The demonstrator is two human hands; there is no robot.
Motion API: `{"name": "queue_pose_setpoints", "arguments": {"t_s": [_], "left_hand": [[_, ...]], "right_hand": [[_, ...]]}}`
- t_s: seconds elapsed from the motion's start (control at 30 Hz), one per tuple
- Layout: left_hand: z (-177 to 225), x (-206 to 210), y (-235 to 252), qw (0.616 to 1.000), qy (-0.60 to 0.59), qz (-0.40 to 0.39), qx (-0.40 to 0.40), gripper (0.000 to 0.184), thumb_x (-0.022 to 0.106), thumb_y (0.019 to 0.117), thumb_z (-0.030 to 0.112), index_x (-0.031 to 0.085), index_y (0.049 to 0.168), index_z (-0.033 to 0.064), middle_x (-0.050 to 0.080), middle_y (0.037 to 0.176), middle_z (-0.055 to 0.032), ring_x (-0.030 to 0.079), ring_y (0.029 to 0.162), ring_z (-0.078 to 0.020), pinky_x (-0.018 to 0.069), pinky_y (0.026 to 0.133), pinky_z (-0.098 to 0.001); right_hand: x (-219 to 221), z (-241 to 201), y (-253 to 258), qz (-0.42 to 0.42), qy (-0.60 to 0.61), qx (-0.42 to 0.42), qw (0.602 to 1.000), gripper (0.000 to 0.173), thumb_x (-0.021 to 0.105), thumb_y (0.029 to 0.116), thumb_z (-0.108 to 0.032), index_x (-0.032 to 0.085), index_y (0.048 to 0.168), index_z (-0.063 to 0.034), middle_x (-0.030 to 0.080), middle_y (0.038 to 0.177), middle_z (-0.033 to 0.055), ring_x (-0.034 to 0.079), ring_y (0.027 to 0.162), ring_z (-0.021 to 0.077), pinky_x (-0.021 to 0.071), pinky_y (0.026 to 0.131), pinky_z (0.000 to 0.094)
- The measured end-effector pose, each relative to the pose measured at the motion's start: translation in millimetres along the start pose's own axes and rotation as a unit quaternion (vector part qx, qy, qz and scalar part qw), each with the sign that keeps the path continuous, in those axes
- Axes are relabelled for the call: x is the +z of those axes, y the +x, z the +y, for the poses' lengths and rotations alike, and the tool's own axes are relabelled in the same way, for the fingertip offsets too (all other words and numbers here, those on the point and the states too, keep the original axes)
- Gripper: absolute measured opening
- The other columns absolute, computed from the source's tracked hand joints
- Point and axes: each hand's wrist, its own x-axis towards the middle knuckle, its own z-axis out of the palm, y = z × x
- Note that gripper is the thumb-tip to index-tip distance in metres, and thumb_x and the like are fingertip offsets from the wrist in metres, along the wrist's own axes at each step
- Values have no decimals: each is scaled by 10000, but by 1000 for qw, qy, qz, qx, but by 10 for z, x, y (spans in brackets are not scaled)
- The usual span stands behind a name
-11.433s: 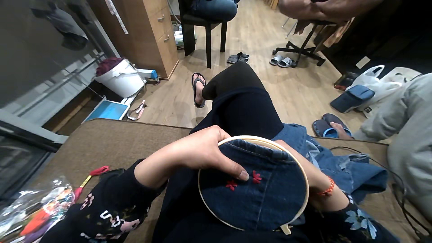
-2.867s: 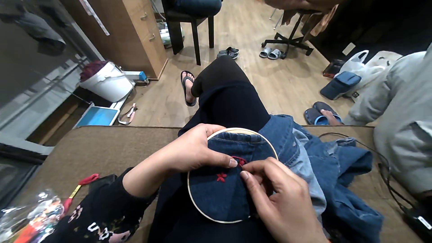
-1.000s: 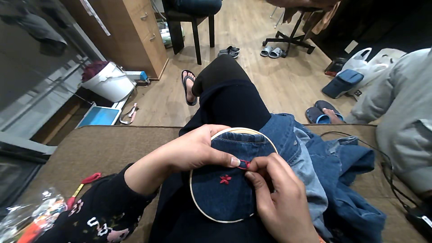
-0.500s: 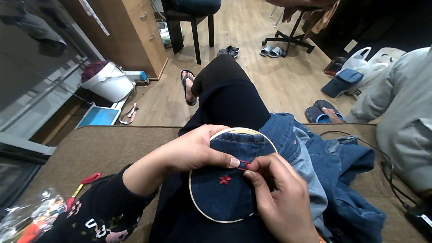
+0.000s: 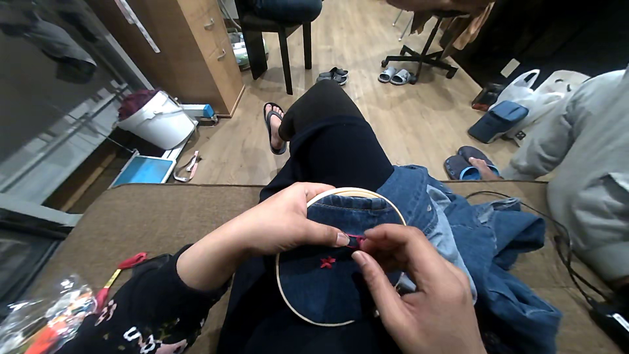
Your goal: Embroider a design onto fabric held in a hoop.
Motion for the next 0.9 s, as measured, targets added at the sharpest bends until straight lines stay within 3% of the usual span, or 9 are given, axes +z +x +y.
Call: {"name": "queue_pose_setpoints", "arguments": {"t_s": [0.1,0.37,0.53,0.73,0.9], "left_hand": [[21,18,-3,1000,7,1,1,340,763,816,-42,708,1135,63,759,935,-75,735,802,-138,626,707,-261],[21,-7,-7,999,30,-5,16,286,780,825,-13,718,1090,76,753,911,-57,724,794,-127,618,696,-256],[29,-22,-24,1000,9,-12,20,288,761,818,-34,708,1085,63,746,890,-64,716,770,-126,610,672,-256],[33,-20,-17,999,-40,-19,20,328,752,818,-62,698,1129,30,746,919,-95,721,787,-143,618,699,-264],[61,37,-12,999,-14,-24,39,247,756,799,-48,716,1016,64,735,841,-25,691,738,-69,580,652,-201]], "right_hand": [[-28,-5,98,-12,-103,-49,993,182,664,978,-289,758,1006,-135,694,859,-29,645,764,23,532,632,169],[-116,-50,385,-107,-130,-105,980,99,629,949,-241,671,864,-213,613,835,-107,617,827,37,526,681,218],[-142,-63,534,-137,-80,-142,977,102,587,970,-205,628,878,-190,564,777,-114,568,768,14,483,670,186],[-167,-102,650,-157,30,-68,985,87,569,926,-130,588,869,-193,552,750,-124,552,669,-25,478,576,151],[-267,-221,826,-211,162,-39,963,70,564,955,-64,588,943,-128,616,769,-67,618,662,21,538,555,172]]}}
